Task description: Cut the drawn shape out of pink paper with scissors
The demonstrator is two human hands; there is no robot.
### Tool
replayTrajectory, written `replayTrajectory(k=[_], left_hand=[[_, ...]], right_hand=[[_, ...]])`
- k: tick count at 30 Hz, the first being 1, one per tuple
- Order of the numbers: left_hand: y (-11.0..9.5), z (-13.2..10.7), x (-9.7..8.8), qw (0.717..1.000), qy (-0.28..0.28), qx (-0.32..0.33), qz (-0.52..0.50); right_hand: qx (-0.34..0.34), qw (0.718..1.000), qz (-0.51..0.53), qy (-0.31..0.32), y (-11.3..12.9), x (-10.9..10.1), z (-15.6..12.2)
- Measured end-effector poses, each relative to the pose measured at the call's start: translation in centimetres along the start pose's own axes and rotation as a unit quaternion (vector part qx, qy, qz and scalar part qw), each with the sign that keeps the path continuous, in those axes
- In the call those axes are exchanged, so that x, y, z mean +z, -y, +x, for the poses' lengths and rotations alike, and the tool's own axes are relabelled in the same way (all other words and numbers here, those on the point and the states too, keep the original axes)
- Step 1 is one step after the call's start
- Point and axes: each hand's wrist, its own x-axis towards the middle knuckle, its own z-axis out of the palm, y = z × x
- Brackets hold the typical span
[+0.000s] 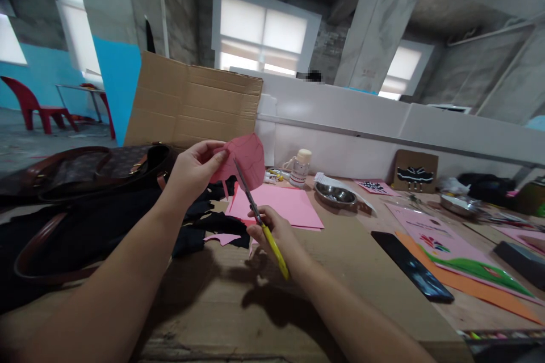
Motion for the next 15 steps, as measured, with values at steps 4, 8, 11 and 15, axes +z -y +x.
replayTrajectory(k=[4, 8, 11, 15], left_hand=[[0.3, 0.09, -0.07, 1.0, 0.006, 0.004, -0.001], [0.67, 0.14, -0.08, 1.0, 0.02, 0.008, -0.005], [0.8, 0.17, -0.01, 0.999, 0.04, 0.009, -0.006], [0.52, 0.08, 0.13, 0.998, 0.055, 0.004, 0.014]], right_hand=[[-0.001, 1.0, -0.009, 0.011, 0.04, -0.11, -0.16], [-0.016, 1.0, -0.016, 0.016, 0.22, -0.2, -0.22], [-0.004, 1.0, -0.004, 0.016, 0.27, -0.2, -0.18], [0.01, 1.0, 0.018, 0.01, 0.09, -0.25, -0.02]])
